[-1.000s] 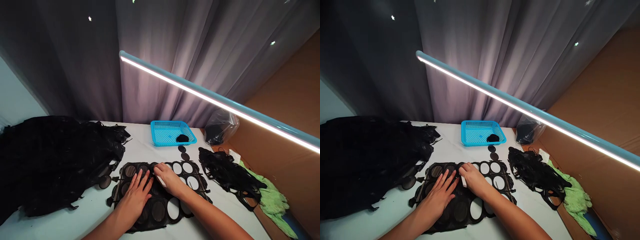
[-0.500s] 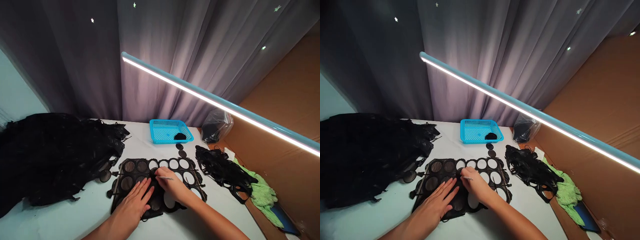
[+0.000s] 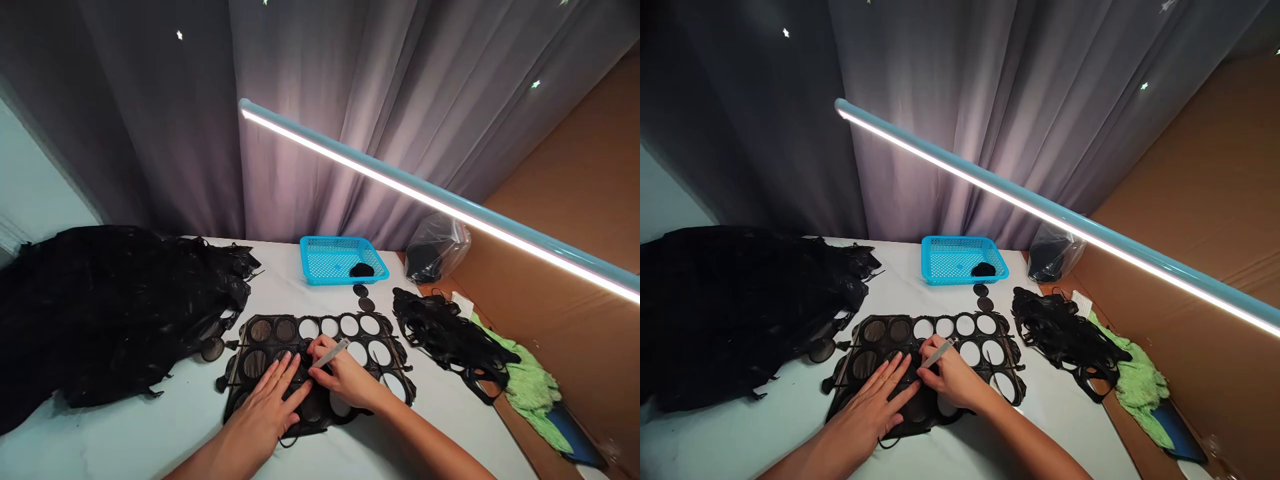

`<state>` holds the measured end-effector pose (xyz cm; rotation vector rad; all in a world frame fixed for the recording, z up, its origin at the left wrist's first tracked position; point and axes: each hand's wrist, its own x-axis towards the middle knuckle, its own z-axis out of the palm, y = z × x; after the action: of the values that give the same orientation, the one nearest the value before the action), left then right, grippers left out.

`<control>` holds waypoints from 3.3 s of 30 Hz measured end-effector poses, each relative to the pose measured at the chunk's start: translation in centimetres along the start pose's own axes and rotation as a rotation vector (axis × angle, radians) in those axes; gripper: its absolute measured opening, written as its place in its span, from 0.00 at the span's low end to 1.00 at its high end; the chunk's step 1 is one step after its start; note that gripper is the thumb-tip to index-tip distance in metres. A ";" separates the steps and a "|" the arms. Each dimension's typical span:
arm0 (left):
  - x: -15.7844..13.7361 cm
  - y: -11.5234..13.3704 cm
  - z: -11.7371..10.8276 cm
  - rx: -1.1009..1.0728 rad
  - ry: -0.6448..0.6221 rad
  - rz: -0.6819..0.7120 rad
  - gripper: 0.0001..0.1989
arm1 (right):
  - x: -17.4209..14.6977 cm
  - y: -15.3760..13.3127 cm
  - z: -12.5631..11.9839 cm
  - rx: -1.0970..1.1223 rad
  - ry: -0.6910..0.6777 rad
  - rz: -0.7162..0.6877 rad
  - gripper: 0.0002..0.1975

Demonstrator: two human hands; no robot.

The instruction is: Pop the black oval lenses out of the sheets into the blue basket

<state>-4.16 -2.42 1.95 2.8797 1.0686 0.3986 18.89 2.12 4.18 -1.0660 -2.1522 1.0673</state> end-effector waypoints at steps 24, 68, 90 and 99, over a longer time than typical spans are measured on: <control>0.0 0.1 -0.5 -0.011 -0.014 0.019 0.28 | 1.0 1.6 -2.1 -0.421 0.462 0.161 0.09; -4.5 2.5 0.5 -0.058 -0.005 0.092 0.30 | -5.7 -2.1 5.1 -0.469 0.104 -0.155 0.07; -9.0 2.7 -0.8 0.152 0.058 -0.038 0.25 | -1.7 -3.6 5.7 0.002 -0.090 -0.114 0.05; -9.1 2.6 -0.7 0.133 0.030 -0.042 0.26 | -1.4 -3.0 6.1 0.007 -0.090 -0.139 0.06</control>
<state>-9.34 -10.36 0.89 2.9688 1.2024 0.3843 14.05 -2.72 3.08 -0.8664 -2.2557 1.0754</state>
